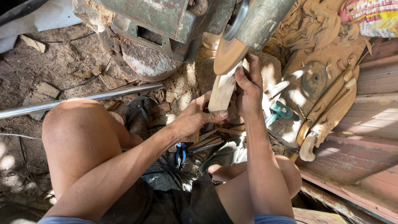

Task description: The person sits on the ground and uses a bench grinder to shape and smooth a small piece of wood. They hold the wood with both hands, repeatedly pressing it against the spinning wheel and rotating it to work different edges.

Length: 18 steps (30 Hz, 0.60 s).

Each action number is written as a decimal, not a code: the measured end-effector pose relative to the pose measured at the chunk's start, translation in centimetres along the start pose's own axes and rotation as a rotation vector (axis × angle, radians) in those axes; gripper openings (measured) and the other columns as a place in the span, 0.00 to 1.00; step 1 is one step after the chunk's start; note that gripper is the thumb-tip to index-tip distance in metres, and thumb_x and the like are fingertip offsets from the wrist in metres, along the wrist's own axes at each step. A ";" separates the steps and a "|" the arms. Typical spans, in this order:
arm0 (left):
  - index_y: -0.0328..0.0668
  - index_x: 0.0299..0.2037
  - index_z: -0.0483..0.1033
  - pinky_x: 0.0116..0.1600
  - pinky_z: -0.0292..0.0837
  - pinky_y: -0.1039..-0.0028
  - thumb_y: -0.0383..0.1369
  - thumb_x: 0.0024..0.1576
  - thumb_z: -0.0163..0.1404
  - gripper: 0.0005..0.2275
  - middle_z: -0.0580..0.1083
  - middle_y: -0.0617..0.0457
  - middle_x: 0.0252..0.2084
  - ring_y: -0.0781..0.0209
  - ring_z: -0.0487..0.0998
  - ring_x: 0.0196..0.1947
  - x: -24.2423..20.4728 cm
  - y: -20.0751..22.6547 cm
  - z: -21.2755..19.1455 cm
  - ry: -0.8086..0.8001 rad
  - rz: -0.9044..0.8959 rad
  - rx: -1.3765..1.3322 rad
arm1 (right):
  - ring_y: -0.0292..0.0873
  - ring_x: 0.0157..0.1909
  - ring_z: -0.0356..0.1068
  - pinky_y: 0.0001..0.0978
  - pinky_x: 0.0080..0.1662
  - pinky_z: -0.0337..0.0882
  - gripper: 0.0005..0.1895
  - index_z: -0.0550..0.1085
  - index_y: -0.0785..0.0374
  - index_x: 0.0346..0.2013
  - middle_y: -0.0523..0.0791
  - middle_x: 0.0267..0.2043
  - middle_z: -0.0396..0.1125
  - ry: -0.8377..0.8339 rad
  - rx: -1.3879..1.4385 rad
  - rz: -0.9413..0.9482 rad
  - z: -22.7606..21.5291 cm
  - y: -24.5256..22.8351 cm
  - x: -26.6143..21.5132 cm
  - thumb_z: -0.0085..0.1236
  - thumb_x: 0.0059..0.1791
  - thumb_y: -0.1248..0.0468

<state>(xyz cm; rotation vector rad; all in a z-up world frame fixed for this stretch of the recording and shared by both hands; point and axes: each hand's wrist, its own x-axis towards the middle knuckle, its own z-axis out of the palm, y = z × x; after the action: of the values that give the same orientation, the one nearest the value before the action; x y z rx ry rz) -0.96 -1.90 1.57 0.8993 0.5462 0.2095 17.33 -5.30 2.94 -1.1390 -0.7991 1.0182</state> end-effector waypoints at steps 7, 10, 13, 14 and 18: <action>0.36 0.59 0.67 0.49 0.75 0.70 0.37 0.54 0.60 0.24 0.77 0.51 0.45 0.62 0.79 0.43 0.8 1.1 0.0 -0.037 0.118 -0.150 | 0.41 0.63 0.66 0.38 0.62 0.70 0.29 0.62 0.58 0.69 0.44 0.64 0.64 0.064 0.017 0.002 -0.3 0.5 1.1 0.59 0.56 0.55; 0.35 0.57 0.68 0.48 0.78 0.71 0.38 0.55 0.59 0.23 0.77 0.50 0.43 0.63 0.80 0.42 1.2 1.6 0.0 -0.006 0.083 -0.085 | 0.41 0.65 0.65 0.38 0.64 0.69 0.30 0.61 0.61 0.69 0.44 0.66 0.63 0.083 0.059 -0.001 -0.7 0.9 1.6 0.59 0.56 0.57; 0.33 0.57 0.69 0.47 0.76 0.71 0.38 0.55 0.59 0.23 0.77 0.49 0.43 0.61 0.80 0.42 1.5 2.0 0.1 0.003 0.096 -0.115 | 0.41 0.63 0.67 0.37 0.64 0.71 0.29 0.61 0.62 0.68 0.44 0.63 0.64 0.114 0.104 0.022 -1.2 1.3 2.2 0.60 0.55 0.59; 0.33 0.58 0.69 0.47 0.76 0.72 0.38 0.56 0.59 0.23 0.77 0.50 0.43 0.62 0.80 0.42 1.6 2.0 0.2 0.007 0.096 -0.112 | 0.41 0.62 0.68 0.37 0.63 0.72 0.29 0.61 0.62 0.68 0.44 0.62 0.65 0.129 0.118 0.040 -1.4 1.4 2.3 0.60 0.55 0.60; 0.33 0.59 0.68 0.48 0.77 0.72 0.36 0.56 0.59 0.24 0.77 0.50 0.44 0.61 0.80 0.43 2.3 2.2 0.0 -0.002 0.105 -0.121 | 0.40 0.42 0.64 0.32 0.39 0.64 0.29 0.63 0.63 0.70 0.46 0.51 0.67 0.196 0.117 0.094 -1.7 1.3 2.4 0.59 0.56 0.60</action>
<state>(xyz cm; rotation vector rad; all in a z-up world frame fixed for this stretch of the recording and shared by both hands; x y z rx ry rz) 1.05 0.33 2.47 0.8112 0.4797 0.3329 19.44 -3.47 1.23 -1.1638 -0.5280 1.0007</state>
